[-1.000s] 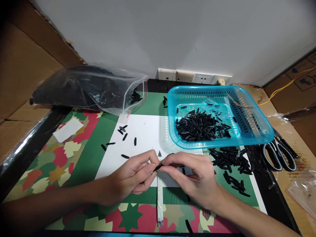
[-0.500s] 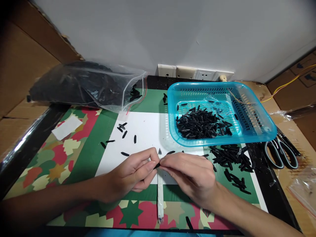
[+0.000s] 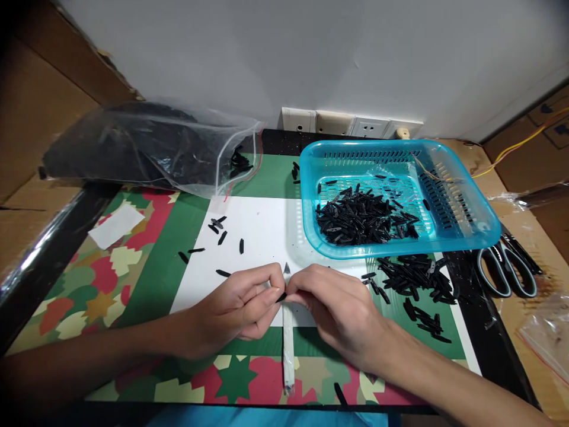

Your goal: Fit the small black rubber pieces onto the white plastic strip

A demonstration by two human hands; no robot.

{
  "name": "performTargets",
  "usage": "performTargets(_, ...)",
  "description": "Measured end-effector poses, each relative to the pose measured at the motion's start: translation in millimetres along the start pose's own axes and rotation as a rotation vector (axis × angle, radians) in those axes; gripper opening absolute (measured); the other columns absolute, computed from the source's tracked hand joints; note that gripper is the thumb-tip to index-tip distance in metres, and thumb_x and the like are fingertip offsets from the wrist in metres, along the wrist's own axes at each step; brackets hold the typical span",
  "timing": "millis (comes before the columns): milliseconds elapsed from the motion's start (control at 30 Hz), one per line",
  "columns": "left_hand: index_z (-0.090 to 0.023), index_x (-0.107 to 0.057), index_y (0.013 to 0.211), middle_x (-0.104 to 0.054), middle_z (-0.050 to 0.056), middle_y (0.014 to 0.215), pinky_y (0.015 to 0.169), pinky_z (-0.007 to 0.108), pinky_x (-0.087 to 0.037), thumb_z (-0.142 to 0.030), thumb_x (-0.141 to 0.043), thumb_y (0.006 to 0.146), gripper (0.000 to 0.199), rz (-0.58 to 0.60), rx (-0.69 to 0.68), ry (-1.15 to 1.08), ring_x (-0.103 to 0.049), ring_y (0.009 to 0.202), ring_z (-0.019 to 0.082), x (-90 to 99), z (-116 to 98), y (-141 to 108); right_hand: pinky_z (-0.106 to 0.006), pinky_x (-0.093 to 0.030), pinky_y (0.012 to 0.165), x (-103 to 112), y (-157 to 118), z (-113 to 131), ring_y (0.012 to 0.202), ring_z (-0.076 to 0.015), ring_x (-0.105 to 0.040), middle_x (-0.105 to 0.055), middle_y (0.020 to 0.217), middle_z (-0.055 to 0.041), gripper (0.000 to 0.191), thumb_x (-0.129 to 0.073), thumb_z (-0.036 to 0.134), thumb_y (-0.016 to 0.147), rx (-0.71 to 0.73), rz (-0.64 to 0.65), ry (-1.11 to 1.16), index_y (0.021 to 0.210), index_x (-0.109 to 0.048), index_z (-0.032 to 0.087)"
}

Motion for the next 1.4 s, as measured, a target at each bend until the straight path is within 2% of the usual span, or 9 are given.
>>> performTargets(100, -0.023, -0.043, 0.093, -0.035, -0.012, 0.057, 0.049, 0.022, -0.020, -0.049, -0.051, 0.110, 0.032, -0.002, 0.005, 0.009, -0.026, 0.050, 0.008, 0.8, 1.0, -0.7, -0.025, -0.053, 0.069, -1.6, 1.4, -6.4, 0.077, -0.0146, -0.067, -0.072, 0.090, -0.0034, 0.008, -0.060, 0.014, 0.108, -0.080, 0.056, 0.050, 0.106, -0.065, 0.020)
performTargets(367, -0.022, -0.048, 0.096, -0.031, -0.012, 0.057, 0.050, 0.022, -0.020, -0.052, -0.052, 0.109, 0.033, 0.009, 0.008, 0.046, -0.025, 0.050, 0.009, 0.3, -1.4, -0.3, -0.024, -0.051, 0.067, -6.7, -0.9, -11.1, 0.075, -0.0138, -0.063, -0.068, 0.089, -0.0019, 0.008, -0.059, 0.018, 0.109, -0.122, 0.087, 0.104, 0.104, -0.065, 0.020)
performTargets(467, -0.023, -0.045, 0.095, -0.035, -0.012, 0.057, 0.048, 0.021, -0.020, -0.050, -0.051, 0.110, 0.032, -0.004, -0.020, 0.001, -0.025, 0.049, 0.008, 2.3, -1.7, 0.7, -0.024, -0.053, 0.069, 1.6, 0.5, -11.8, 0.075, -0.0135, -0.066, -0.071, 0.088, -0.0021, 0.006, -0.065, 0.016, 0.106, -0.123, 0.000, 0.141, 0.102, -0.067, 0.020)
performTargets(600, -0.024, -0.043, 0.094, -0.038, -0.013, 0.059, 0.047, 0.019, -0.020, -0.048, -0.049, 0.112, 0.031, -0.012, -0.020, -0.085, -0.024, 0.048, 0.006, 3.7, 1.0, 1.4, -0.024, -0.061, 0.068, 15.4, 1.2, -21.6, 0.075, -0.0149, -0.073, -0.075, 0.084, -0.0016, 0.011, -0.080, 0.018, 0.097, -0.220, -0.170, 0.275, 0.096, -0.069, 0.020)
performTargets(733, -0.024, -0.042, 0.094, -0.038, -0.013, 0.059, 0.046, 0.019, -0.019, -0.049, -0.050, 0.112, 0.032, -0.015, -0.027, -0.084, -0.023, 0.047, 0.006, 3.4, 0.5, 1.1, -0.021, -0.065, 0.065, 16.1, 1.6, -25.8, 0.069, -0.0133, -0.074, -0.076, 0.080, -0.0011, 0.015, -0.085, 0.023, 0.093, -0.286, -0.218, 0.365, 0.092, -0.071, 0.019)
performTargets(967, -0.022, -0.045, 0.094, -0.040, -0.012, 0.059, 0.046, 0.019, -0.021, -0.045, -0.049, 0.113, 0.030, 0.012, -0.065, -0.085, -0.025, 0.048, 0.007, 1.9, -3.2, 1.8, -0.020, -0.067, 0.067, 17.6, 2.7, -21.7, 0.067, -0.0133, -0.075, -0.079, 0.080, -0.0017, 0.010, -0.085, 0.018, 0.092, -0.273, -0.222, 0.365, 0.093, -0.075, 0.018)
performTargets(1133, -0.022, -0.047, 0.094, -0.040, -0.011, 0.058, 0.047, 0.019, -0.022, -0.043, -0.048, 0.114, 0.029, 0.012, -0.076, -0.071, -0.027, 0.049, 0.007, 2.4, -4.8, 1.3, -0.020, -0.064, 0.065, 17.7, 2.0, -19.6, 0.068, -0.0126, -0.075, -0.079, 0.080, -0.0007, 0.009, -0.084, 0.013, 0.092, -0.242, -0.202, 0.351, 0.094, -0.077, 0.018)
performTargets(1267, -0.022, -0.047, 0.095, -0.039, -0.011, 0.059, 0.048, 0.019, -0.024, -0.042, -0.048, 0.114, 0.027, 0.018, -0.084, -0.054, -0.028, 0.049, 0.007, 1.8, -5.1, -0.2, -0.022, -0.061, 0.066, 18.5, 2.2, -14.4, 0.071, -0.0135, -0.075, -0.080, 0.082, -0.0013, 0.009, -0.083, 0.012, 0.093, -0.183, -0.171, 0.238, 0.095, -0.078, 0.019)
performTargets(1400, -0.022, -0.047, 0.096, -0.038, -0.011, 0.061, 0.048, 0.021, -0.024, -0.042, -0.048, 0.114, 0.027, 0.021, -0.095, -0.009, -0.028, 0.050, 0.008, 1.3, -5.5, -2.6, -0.024, -0.063, 0.073, 20.4, 3.8, -4.9, 0.077, -0.0147, -0.077, -0.081, 0.088, -0.0033, 0.013, -0.080, 0.006, 0.094, -0.089, -0.161, 0.194, 0.099, -0.078, 0.018)
Point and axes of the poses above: each hand's wrist, its own y-axis towards the middle knuckle, its own x-axis out of the back of the hand, z = x × y, the point moved 10 cm from there along y, towards the middle knuckle
